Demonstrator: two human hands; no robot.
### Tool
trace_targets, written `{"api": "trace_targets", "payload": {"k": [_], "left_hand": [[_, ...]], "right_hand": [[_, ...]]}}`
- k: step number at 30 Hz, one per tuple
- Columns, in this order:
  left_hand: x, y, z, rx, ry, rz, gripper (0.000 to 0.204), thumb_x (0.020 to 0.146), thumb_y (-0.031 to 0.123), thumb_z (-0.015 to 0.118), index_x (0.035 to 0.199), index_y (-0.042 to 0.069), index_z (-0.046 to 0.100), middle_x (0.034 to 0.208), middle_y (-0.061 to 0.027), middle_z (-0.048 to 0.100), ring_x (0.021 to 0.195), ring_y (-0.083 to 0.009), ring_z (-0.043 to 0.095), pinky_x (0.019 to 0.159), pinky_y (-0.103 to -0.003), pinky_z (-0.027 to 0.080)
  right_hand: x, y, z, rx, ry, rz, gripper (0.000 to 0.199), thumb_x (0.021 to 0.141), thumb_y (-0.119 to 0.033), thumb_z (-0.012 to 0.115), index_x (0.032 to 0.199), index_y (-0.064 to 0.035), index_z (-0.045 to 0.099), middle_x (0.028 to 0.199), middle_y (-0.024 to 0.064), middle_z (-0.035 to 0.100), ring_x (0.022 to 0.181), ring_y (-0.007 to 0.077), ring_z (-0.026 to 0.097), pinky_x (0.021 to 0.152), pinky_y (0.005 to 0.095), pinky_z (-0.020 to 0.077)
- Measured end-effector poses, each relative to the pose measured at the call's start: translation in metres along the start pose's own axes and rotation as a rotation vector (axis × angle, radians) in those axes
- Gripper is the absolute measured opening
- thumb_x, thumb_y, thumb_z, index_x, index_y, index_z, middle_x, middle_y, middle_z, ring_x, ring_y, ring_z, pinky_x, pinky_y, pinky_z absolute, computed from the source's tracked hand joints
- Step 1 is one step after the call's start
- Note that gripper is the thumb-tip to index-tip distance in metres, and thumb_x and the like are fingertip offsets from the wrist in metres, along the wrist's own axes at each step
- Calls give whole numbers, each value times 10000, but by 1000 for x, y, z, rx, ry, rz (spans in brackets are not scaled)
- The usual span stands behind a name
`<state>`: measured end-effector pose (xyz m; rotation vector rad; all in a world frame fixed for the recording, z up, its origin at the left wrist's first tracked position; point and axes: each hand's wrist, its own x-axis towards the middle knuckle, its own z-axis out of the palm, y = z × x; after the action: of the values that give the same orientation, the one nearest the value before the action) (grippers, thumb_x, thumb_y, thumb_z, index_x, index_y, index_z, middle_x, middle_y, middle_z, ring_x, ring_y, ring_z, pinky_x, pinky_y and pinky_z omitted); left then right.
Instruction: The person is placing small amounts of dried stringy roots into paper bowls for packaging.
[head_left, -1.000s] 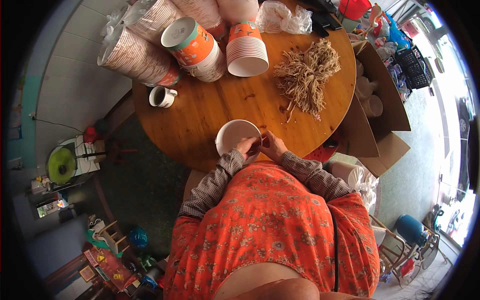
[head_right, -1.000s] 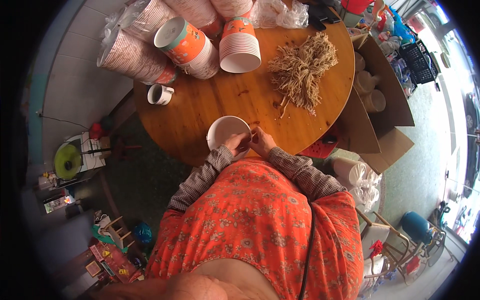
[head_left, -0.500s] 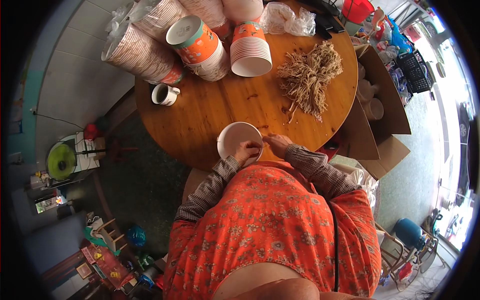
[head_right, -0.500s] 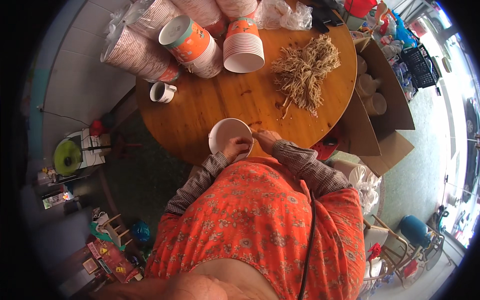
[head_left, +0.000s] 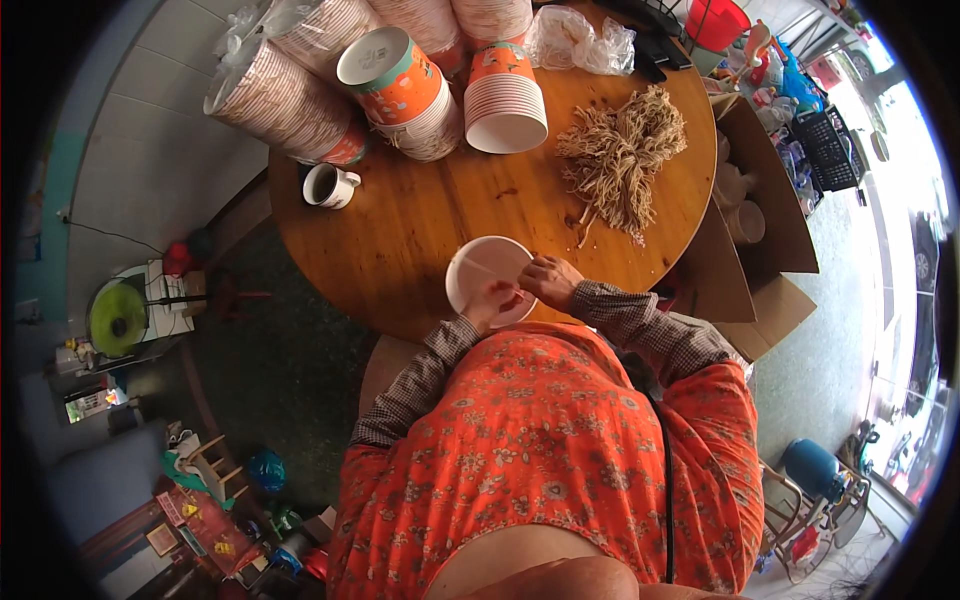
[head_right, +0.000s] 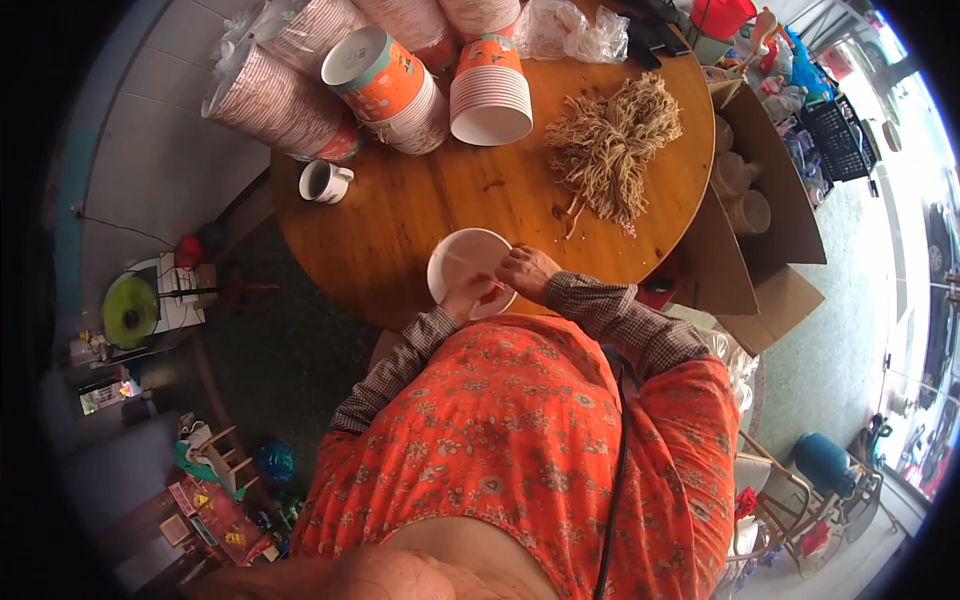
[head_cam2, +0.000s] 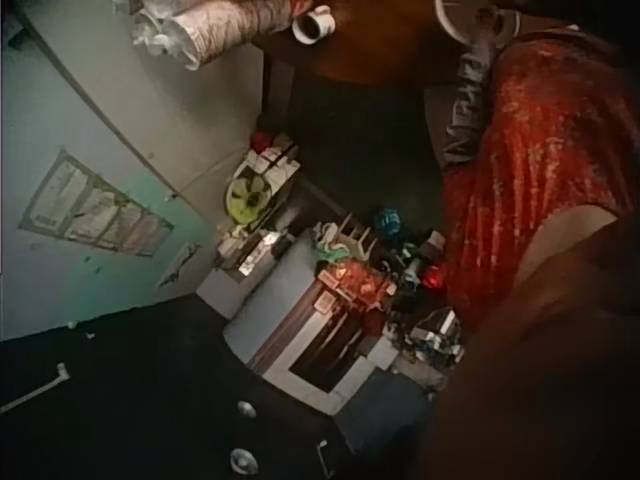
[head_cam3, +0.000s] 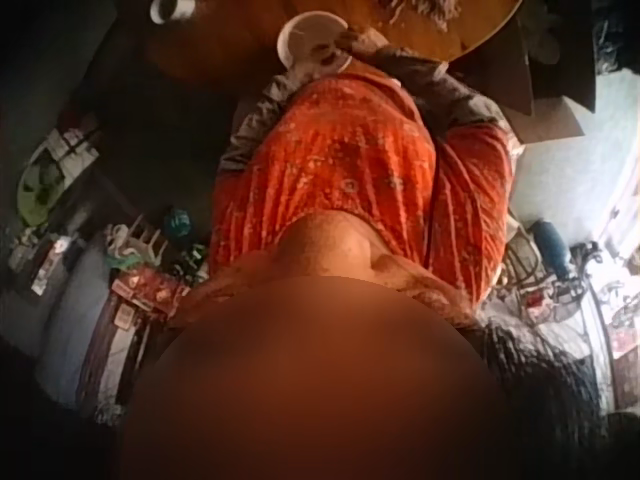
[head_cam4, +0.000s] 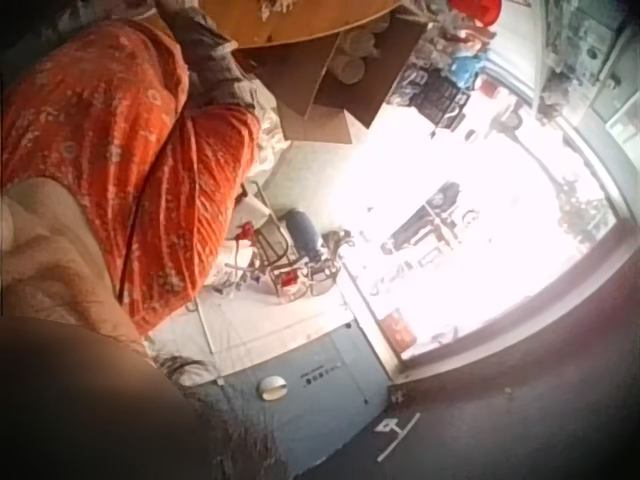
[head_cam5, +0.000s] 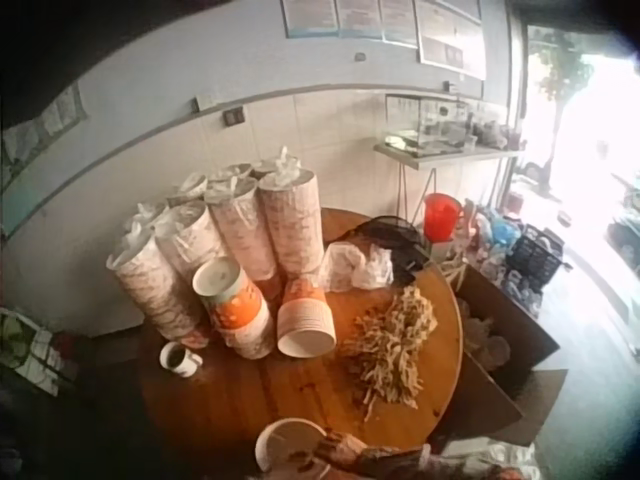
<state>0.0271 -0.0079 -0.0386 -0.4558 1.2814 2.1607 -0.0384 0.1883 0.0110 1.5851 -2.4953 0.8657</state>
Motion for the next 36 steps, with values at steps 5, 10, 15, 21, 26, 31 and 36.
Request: {"api": "trace_targets", "payload": {"k": [5, 10, 15, 21, 26, 31, 36], "left_hand": [[-16, 40, 11, -105, 147, 132, 85, 901, 104, 548, 966, 50, 557, 852, -78, 642, 740, -136, 604, 683, -251, 493], [-16, 58, 4, -134, 204, 176, 88, 882, 111, 587, 955, 68, 563, 815, -38, 618, 703, -118, 604, 659, -255, 518], [-21, 59, 4, -180, 241, 193, 109, 877, 110, 596, 962, 52, 561, 821, -50, 614, 680, -133, 610, 649, -274, 538], [-30, 36, 0, -286, 345, 162, 146, 882, 118, 592, 971, 10, 550, 812, -95, 615, 641, -173, 614, 634, -304, 551], [-33, 30, -10, -105, 407, 14, 170, 873, 145, 601, 920, -16, 575, 751, -81, 610, 531, -143, 582, 513, -283, 544], [-28, 40, 12, 79, 307, -106, 170, 866, 173, 617, 916, 11, 616, 727, -56, 614, 522, -109, 562, 492, -244, 514], [-24, 38, 10, 90, 205, -19, 165, 873, 162, 612, 900, -1, 619, 720, -43, 606, 566, -103, 560, 522, -220, 471]], "right_hand": [[2, -17, -1, 267, -50, 454, 124, 839, -163, 586, 911, -63, 600, 798, 120, 608, 710, 297, 615, 626, 370, 505], [9, -15, 4, 425, 110, 548, 152, 855, -220, 565, 867, -77, 614, 848, 114, 628, 764, 319, 623, 654, 399, 504], [20, -15, 1, 489, 205, 677, 182, 856, -232, 551, 866, -74, 639, 879, 138, 636, 798, 327, 621, 678, 406, 503], [38, -7, 36, 479, -319, 836, 228, 829, -228, 530, 843, -43, 662, 742, 152, 664, 660, 320, 645, 602, 393, 521], [40, -4, 26, 1091, -313, 1015, 172, 833, -173, 583, 930, -66, 677, 734, 33, 646, 604, 92, 606, 460, 228, 450], [38, -12, 12, 993, -137, 830, 179, 838, -160, 602, 918, -11, 660, 792, 55, 654, 606, 108, 622, 491, 245, 496], [31, -12, 5, 954, -215, 950, 175, 837, -138, 602, 928, 5, 645, 773, 70, 667, 597, 121, 643, 491, 250, 507]]}}
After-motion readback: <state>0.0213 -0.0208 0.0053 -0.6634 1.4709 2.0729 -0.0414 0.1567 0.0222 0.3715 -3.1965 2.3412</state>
